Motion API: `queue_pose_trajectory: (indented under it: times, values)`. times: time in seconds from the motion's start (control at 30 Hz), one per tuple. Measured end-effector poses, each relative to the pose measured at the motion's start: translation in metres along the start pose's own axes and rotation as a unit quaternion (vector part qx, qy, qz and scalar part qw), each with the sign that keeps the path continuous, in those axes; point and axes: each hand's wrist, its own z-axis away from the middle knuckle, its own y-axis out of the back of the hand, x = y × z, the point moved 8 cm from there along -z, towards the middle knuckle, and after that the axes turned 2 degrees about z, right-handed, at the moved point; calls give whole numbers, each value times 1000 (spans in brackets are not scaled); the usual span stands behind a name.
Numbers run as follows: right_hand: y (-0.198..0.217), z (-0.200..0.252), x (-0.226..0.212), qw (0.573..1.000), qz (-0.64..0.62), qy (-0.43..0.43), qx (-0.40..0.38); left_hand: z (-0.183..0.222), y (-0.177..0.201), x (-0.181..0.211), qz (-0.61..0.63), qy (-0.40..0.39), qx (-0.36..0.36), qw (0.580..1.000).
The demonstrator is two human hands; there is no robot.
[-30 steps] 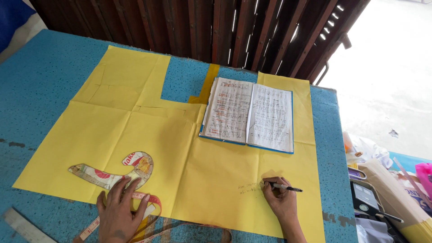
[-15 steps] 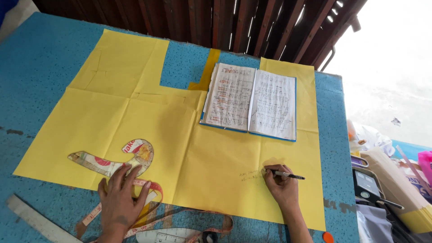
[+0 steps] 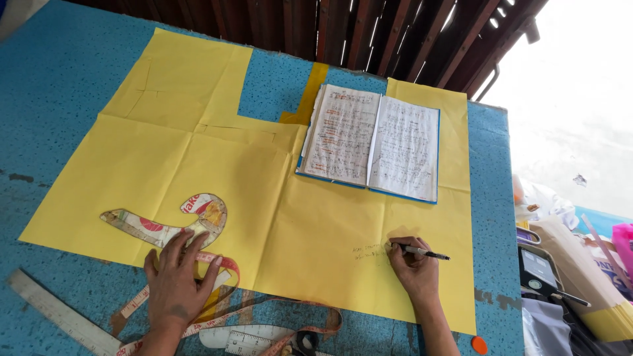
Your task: Drawing garment patterns on yellow paper using a pen, ruler, and reference notebook
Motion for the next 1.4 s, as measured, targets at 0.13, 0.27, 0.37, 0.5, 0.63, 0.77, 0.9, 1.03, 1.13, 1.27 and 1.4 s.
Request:
queue_pose_trajectory:
  times: [0.13, 0.27, 0.37, 0.5, 0.63, 0.77, 0.9, 1.03, 1.13, 1.27, 1.4]
  values:
    - [1, 0, 3, 1000, 17, -10, 3, 0, 1, 0, 4, 5, -1, 1000]
    - [0, 0, 3, 1000, -3, 2, 1, 0, 0, 0, 5, 1, -1, 1000]
    - [0, 1, 3, 1000, -12, -11, 2, 1, -3, -2, 0, 1, -3, 1000]
    - [1, 1, 0, 1000, 0, -18, 5, 1, 0, 0, 2, -4, 11, 1000]
    - [1, 2, -2, 1000, 17, -16, 6, 2, 0, 0, 5, -4, 6, 1000]
    - [1, 0, 3, 999, 25, -19, 8, 1, -2, -1, 2, 0, 1, 1000]
    - [1, 0, 1, 1000, 16, -21, 9, 2, 0, 0, 2, -8, 13, 1000]
    - [0, 0, 4, 1000, 9, -19, 10, 1, -1, 0, 2, -1, 3, 1000]
    - [0, 0, 5, 1000, -8, -5, 9, 1, 0, 0, 5, 1, 8, 1000]
    - [1, 0, 0, 1000, 13, -10, 4, 0, 0, 0, 3, 3, 2, 1000]
    - [0, 1, 1, 1000, 6, -2, 6, 1, 0, 0, -3, -3, 7, 1000]
